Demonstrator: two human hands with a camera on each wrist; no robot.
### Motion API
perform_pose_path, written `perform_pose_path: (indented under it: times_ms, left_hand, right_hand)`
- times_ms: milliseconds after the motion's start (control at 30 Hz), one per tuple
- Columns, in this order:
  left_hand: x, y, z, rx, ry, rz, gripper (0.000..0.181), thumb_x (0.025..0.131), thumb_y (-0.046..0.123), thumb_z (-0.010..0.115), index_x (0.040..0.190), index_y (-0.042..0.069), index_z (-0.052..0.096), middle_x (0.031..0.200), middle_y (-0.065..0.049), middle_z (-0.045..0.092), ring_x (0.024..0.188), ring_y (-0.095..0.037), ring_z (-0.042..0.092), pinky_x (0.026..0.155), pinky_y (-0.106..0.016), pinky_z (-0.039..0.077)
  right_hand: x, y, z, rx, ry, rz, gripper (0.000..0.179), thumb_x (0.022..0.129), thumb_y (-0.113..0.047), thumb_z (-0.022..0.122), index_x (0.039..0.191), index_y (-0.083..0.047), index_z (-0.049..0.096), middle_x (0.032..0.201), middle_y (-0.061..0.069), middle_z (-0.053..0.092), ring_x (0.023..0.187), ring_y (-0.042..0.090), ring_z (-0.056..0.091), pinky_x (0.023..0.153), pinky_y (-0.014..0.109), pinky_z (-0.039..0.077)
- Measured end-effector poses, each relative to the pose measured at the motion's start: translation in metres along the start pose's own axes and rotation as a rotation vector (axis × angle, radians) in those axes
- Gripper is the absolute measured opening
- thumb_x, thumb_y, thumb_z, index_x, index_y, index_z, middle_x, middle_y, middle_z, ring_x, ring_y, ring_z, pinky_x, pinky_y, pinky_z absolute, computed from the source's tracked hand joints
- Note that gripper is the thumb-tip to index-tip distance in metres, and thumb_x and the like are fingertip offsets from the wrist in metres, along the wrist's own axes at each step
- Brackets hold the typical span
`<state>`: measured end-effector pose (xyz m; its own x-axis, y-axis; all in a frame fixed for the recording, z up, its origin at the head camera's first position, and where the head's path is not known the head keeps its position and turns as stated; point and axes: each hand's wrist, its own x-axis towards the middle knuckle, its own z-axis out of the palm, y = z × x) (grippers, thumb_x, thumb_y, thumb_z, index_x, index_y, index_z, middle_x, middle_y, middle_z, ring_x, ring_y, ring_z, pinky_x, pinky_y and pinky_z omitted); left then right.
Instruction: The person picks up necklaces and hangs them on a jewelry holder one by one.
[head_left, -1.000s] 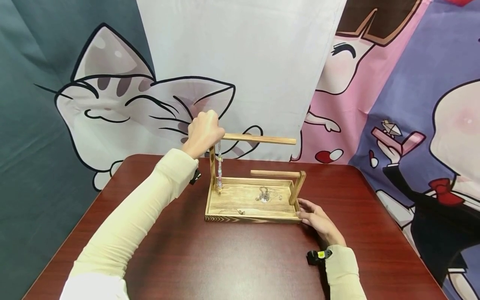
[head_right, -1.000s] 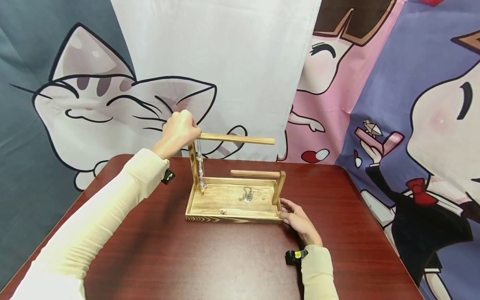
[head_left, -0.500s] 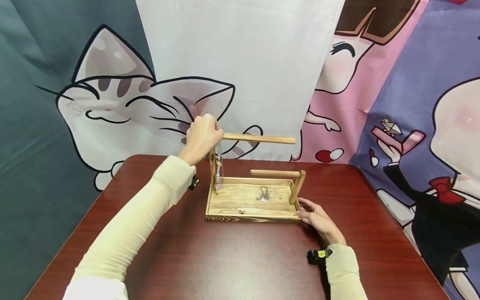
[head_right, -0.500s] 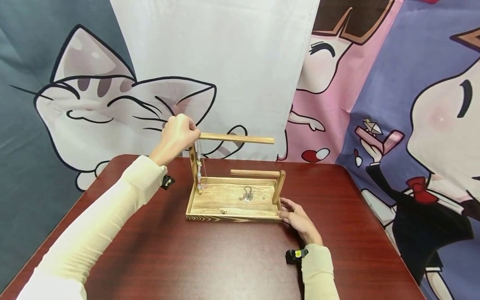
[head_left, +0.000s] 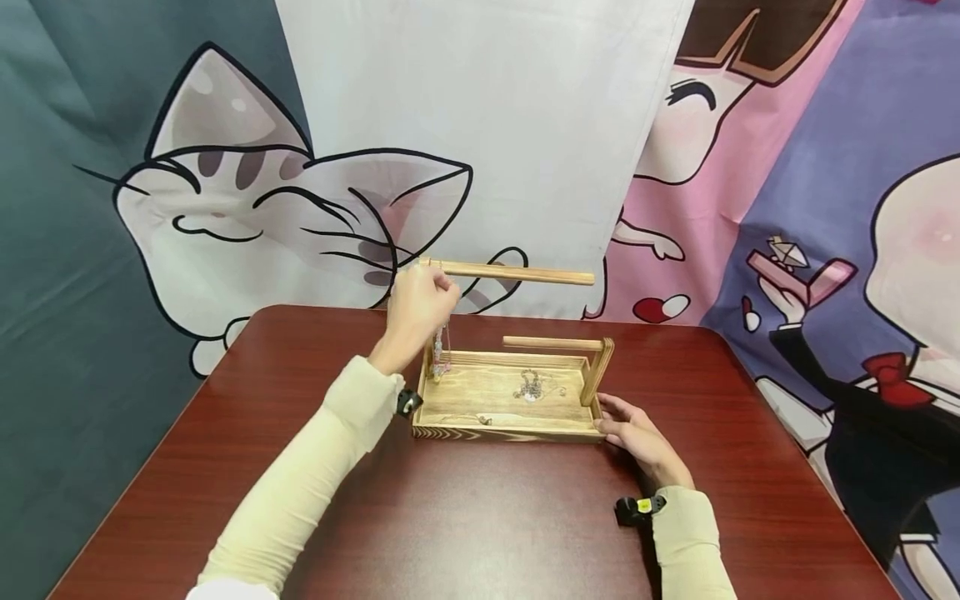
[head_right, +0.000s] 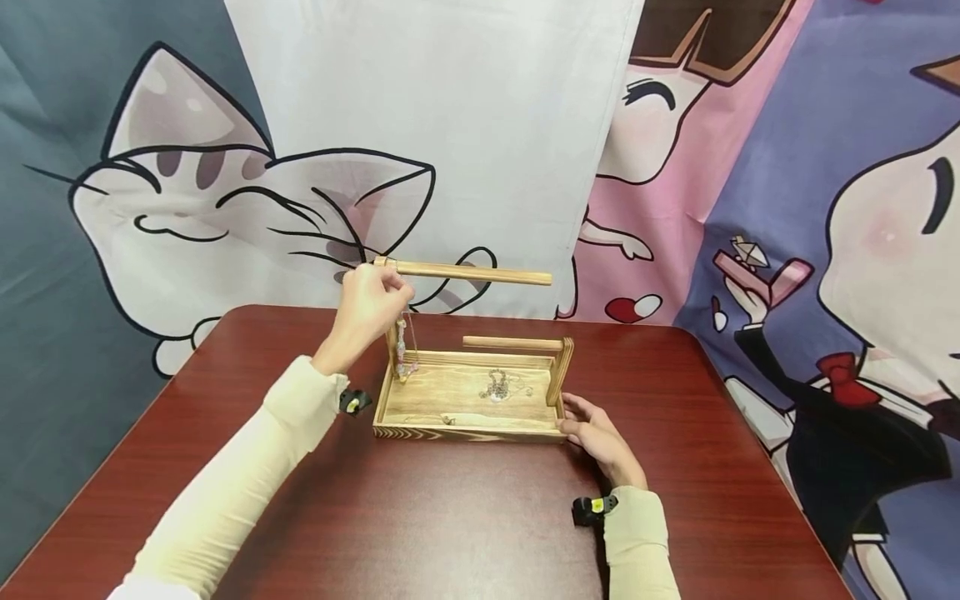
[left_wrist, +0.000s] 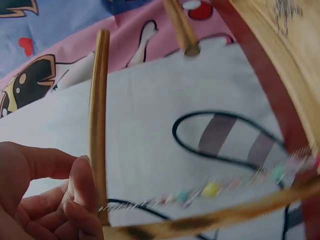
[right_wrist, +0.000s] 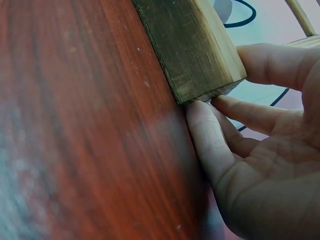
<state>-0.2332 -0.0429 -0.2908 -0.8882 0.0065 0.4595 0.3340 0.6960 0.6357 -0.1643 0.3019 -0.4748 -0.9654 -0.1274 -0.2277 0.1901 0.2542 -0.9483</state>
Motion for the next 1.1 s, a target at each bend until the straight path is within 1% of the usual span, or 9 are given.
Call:
perform_pose_path:
  times_ms: [133, 300, 433, 600, 667, 833, 933, 1000, 1100]
  left_hand:
    - [-0.020, -0.005, 0.016, -0.080, -0.030, -0.042, 0.014, 0.077, 0.015, 0.057, 0.067, 0.014, 0.067, 0.052, 0.005, 0.059, 0.043, -0.011, 0.054, 0.047, -0.029, 0.045]
    - [-0.050, -0.012, 0.041, -0.061, -0.056, -0.098, 0.012, 0.077, 0.018, 0.062, 0.067, 0.017, 0.068, 0.054, 0.007, 0.059, 0.052, -0.012, 0.056, 0.056, -0.032, 0.046]
    - [-0.067, -0.021, 0.062, -0.069, -0.061, -0.121, 0.013, 0.074, 0.014, 0.061, 0.063, 0.017, 0.067, 0.050, 0.009, 0.056, 0.051, -0.011, 0.054, 0.054, -0.030, 0.045]
    - [-0.075, -0.029, 0.081, -0.111, -0.050, -0.094, 0.012, 0.072, 0.009, 0.061, 0.063, 0.014, 0.067, 0.049, 0.007, 0.053, 0.049, -0.009, 0.050, 0.053, -0.028, 0.044]
    - [-0.078, -0.032, 0.089, -0.151, -0.070, -0.110, 0.011, 0.073, 0.008, 0.062, 0.066, 0.013, 0.068, 0.048, 0.007, 0.054, 0.046, -0.008, 0.049, 0.061, -0.028, 0.044]
    - [-0.081, -0.037, 0.106, -0.244, -0.117, -0.192, 0.007, 0.076, 0.012, 0.065, 0.072, 0.013, 0.071, 0.049, 0.007, 0.058, 0.042, -0.006, 0.051, 0.067, -0.031, 0.045]
    - [-0.081, -0.038, 0.115, -0.303, -0.138, -0.245, 0.005, 0.078, 0.015, 0.068, 0.077, 0.011, 0.071, 0.056, 0.002, 0.062, 0.044, -0.007, 0.053, 0.065, -0.031, 0.046]
    - [-0.080, -0.038, 0.121, -0.342, -0.156, -0.287, 0.009, 0.078, 0.016, 0.070, 0.083, 0.008, 0.071, 0.060, -0.001, 0.064, 0.046, -0.009, 0.055, 0.062, -0.031, 0.047]
    - [-0.080, -0.039, 0.130, -0.355, -0.184, -0.325, 0.018, 0.079, 0.018, 0.070, 0.091, 0.005, 0.070, 0.066, -0.004, 0.066, 0.050, -0.011, 0.057, 0.059, -0.030, 0.047]
  right_hand:
    - [-0.001, 0.000, -0.002, 0.005, 0.000, 0.005, 0.062, 0.086, -0.009, 0.056, 0.141, -0.004, 0.028, 0.139, 0.023, 0.036, 0.116, 0.025, 0.045, 0.084, 0.027, 0.043]
    - [-0.001, 0.000, -0.002, 0.012, 0.000, 0.009, 0.062, 0.087, -0.008, 0.056, 0.142, -0.004, 0.027, 0.139, 0.022, 0.036, 0.115, 0.025, 0.045, 0.084, 0.028, 0.043]
    - [0.000, 0.001, -0.001, 0.032, -0.005, 0.008, 0.062, 0.086, -0.007, 0.056, 0.141, -0.004, 0.027, 0.138, 0.022, 0.036, 0.114, 0.025, 0.046, 0.084, 0.027, 0.044]
    - [0.001, 0.000, 0.000, 0.023, -0.003, 0.000, 0.062, 0.086, -0.007, 0.056, 0.141, -0.003, 0.028, 0.138, 0.023, 0.037, 0.114, 0.025, 0.047, 0.082, 0.026, 0.044]
    - [0.001, 0.000, 0.000, 0.026, -0.008, 0.003, 0.062, 0.086, -0.007, 0.056, 0.141, -0.004, 0.027, 0.138, 0.023, 0.037, 0.113, 0.024, 0.047, 0.083, 0.026, 0.044]
    - [0.002, 0.000, 0.000, 0.046, 0.003, 0.014, 0.061, 0.086, -0.006, 0.055, 0.141, -0.006, 0.029, 0.136, 0.021, 0.038, 0.110, 0.021, 0.049, 0.081, 0.025, 0.045]
    - [0.002, -0.001, 0.000, 0.044, 0.008, 0.020, 0.061, 0.086, -0.006, 0.055, 0.141, -0.005, 0.029, 0.137, 0.021, 0.037, 0.109, 0.020, 0.049, 0.080, 0.025, 0.045]
    - [0.002, -0.001, -0.001, 0.036, 0.000, 0.023, 0.062, 0.087, -0.007, 0.056, 0.142, -0.005, 0.028, 0.138, 0.021, 0.036, 0.110, 0.019, 0.048, 0.081, 0.024, 0.045]
    - [0.001, -0.001, -0.002, 0.037, -0.002, 0.022, 0.062, 0.087, -0.007, 0.056, 0.142, -0.004, 0.027, 0.139, 0.022, 0.036, 0.111, 0.020, 0.048, 0.081, 0.024, 0.044]
